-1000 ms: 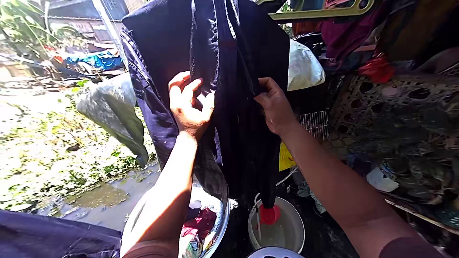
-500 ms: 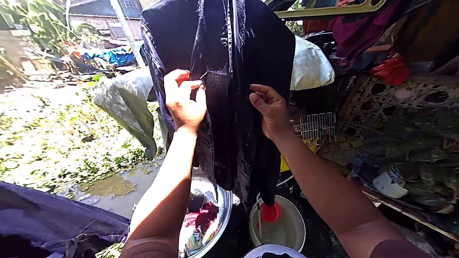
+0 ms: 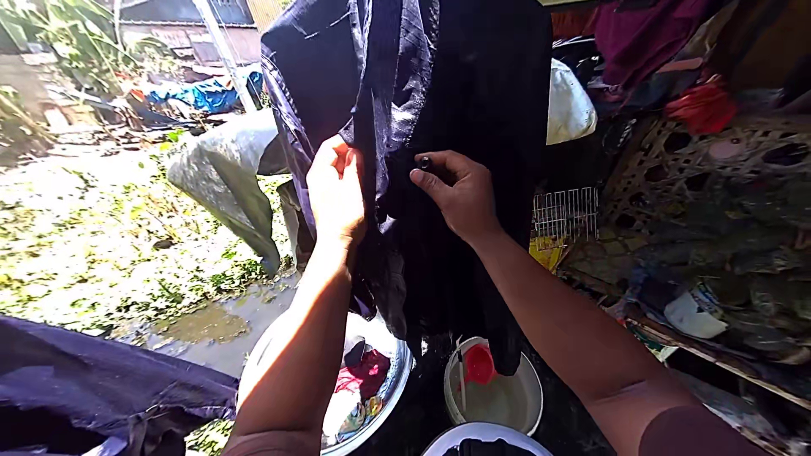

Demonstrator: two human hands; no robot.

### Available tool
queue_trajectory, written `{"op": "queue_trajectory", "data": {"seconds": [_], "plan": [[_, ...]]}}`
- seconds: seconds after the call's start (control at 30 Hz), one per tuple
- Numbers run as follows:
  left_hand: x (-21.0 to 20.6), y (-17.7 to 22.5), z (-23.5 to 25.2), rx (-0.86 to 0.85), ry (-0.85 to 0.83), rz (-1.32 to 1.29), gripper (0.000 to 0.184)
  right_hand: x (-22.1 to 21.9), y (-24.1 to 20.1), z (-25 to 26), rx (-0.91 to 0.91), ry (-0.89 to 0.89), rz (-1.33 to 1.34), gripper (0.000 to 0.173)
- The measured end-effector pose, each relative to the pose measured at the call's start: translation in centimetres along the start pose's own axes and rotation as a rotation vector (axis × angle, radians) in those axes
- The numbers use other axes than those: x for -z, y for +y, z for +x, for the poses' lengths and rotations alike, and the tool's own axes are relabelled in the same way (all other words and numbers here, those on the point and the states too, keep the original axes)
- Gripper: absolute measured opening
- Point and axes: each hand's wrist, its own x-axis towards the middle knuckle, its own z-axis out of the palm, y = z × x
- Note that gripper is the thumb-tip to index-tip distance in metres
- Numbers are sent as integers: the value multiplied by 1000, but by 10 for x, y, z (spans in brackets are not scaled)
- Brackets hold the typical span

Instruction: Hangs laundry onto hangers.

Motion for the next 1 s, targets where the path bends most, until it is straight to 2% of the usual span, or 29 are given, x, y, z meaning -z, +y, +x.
{"op": "queue_trajectory", "data": {"seconds": [0.07, 0.13, 0.23, 0.37, 0.47, 0.57, 0.73, 0.9, 1.0], "plan": [[-13, -5, -5, -94, -24, -220, 25, -8, -2, 8, 56, -6, -71, 23], [-22, -7, -5, -80, -43, -360, 27, -13, -4, 18, 78, 11, -77, 24], [-24, -3, -5, -28, -57, -332, 18, -15, -7, 32, 94, 56, -91, 26], [-26, -5, -8, 55, -38, -303, 14, -12, 0, 44, 227, 190, -182, 12], [-26, -6, -7, 72, -44, -377, 11, -15, 5, 37, 419, 91, -289, 10], [-24, -11, -6, 3, -105, -492, 10, -20, 1, 36, 538, 4, -339, 11], [-19, -9, -1, 28, -97, -543, 17, -23, -1, 47, 508, -49, -261, 8], [-12, -14, 3, 63, -54, -369, 14, -21, -3, 43, 500, -171, -253, 13], [-9, -15, 4, 58, -44, -263, 16, -22, 0, 43, 486, -116, -246, 11]]}}
